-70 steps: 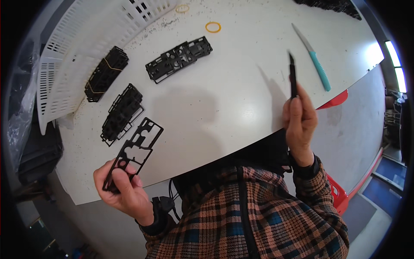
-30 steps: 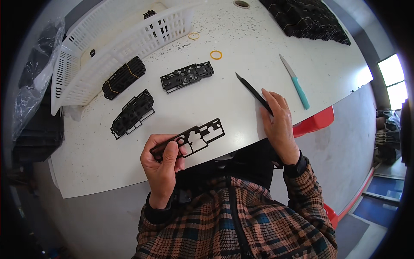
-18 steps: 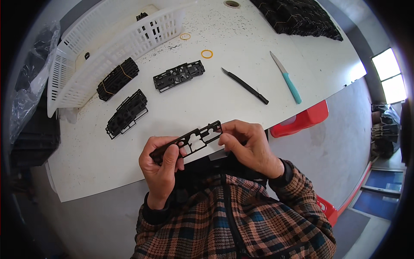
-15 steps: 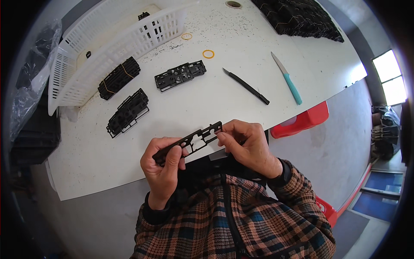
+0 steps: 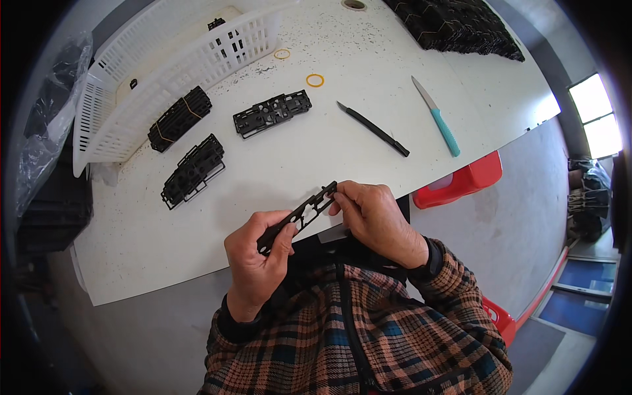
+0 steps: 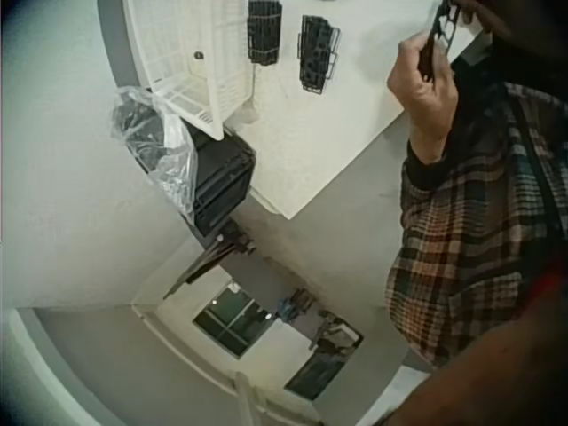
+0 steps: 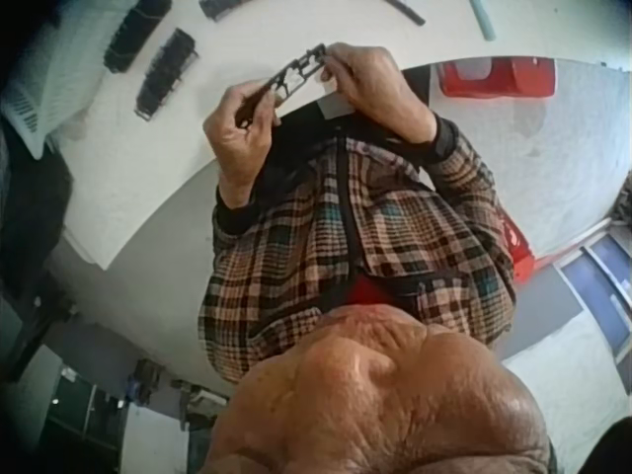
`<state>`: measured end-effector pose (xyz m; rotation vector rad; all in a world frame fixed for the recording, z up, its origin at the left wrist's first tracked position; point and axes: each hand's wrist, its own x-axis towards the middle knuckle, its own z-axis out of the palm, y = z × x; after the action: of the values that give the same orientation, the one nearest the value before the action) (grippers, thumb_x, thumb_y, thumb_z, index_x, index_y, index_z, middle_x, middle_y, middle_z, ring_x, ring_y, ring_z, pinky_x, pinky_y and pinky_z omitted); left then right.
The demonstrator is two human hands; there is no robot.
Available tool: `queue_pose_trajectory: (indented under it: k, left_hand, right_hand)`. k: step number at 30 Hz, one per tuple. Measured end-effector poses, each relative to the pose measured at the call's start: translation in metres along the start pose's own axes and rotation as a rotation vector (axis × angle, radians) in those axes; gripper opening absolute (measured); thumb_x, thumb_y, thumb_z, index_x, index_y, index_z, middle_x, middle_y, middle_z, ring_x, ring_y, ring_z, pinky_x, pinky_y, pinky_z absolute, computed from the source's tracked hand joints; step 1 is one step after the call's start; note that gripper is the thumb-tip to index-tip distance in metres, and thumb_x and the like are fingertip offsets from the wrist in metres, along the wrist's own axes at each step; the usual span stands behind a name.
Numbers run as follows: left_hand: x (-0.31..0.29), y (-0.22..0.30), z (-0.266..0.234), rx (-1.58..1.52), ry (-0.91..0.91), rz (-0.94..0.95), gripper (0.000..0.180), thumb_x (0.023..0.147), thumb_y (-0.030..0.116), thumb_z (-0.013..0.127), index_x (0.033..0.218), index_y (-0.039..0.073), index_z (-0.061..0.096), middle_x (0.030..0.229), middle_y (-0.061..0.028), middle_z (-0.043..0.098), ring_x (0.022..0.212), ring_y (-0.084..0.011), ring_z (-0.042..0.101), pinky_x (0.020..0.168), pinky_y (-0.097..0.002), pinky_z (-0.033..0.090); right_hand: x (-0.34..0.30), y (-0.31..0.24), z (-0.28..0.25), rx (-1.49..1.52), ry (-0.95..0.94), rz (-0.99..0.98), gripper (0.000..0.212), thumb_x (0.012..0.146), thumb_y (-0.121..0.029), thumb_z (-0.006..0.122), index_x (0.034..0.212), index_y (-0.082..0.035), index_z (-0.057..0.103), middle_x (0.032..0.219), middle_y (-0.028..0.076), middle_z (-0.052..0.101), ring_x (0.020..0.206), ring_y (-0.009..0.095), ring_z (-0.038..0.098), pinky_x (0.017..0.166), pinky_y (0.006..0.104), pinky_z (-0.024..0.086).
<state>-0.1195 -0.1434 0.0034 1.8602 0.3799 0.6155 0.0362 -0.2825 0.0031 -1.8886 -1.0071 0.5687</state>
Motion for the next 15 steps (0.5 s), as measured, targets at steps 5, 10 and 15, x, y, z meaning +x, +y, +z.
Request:
queue_pose_trajectory:
  k: [5, 10, 15]
  left_hand:
    - [0.003, -0.001, 0.000, -0.017, -0.040, -0.113, 0.013, 0.092, 0.003, 0.063, 0.102, -0.006, 0.063, 0.074, -0.0052, 0.064, 0.054, -0.0061, 0.054, 0.050, -0.0188, 0.042]
    - [0.003, -0.008, 0.000, -0.084, 0.026, -0.174, 0.014, 0.094, 0.006, 0.062, 0.102, -0.006, 0.064, 0.073, -0.0041, 0.063, 0.055, -0.0068, 0.057, 0.049, -0.0192, 0.042]
    - [0.004, -0.014, 0.001, -0.079, 0.078, -0.168, 0.015, 0.095, 0.008, 0.061, 0.102, -0.005, 0.064, 0.073, -0.0035, 0.063, 0.057, -0.0078, 0.060, 0.049, -0.0195, 0.044]
  right_hand:
    - [0.002, 0.005, -0.006, -0.067, -0.010, -0.061, 0.011, 0.092, -0.002, 0.055, 0.091, 0.005, 0.063, 0.074, 0.013, 0.067, 0.057, 0.020, 0.062, 0.056, 0.0286, 0.049]
    - [0.017, 0.022, -0.035, -0.367, 0.350, -0.134, 0.020, 0.088, -0.002, 0.061, 0.106, 0.003, 0.064, 0.095, 0.016, 0.066, 0.083, 0.027, 0.063, 0.073, 0.0339, 0.050]
    - [0.027, 0.049, -0.047, -0.733, 0.455, -0.155, 0.030, 0.084, -0.003, 0.066, 0.114, 0.002, 0.064, 0.107, 0.017, 0.062, 0.098, 0.033, 0.057, 0.087, 0.0382, 0.047]
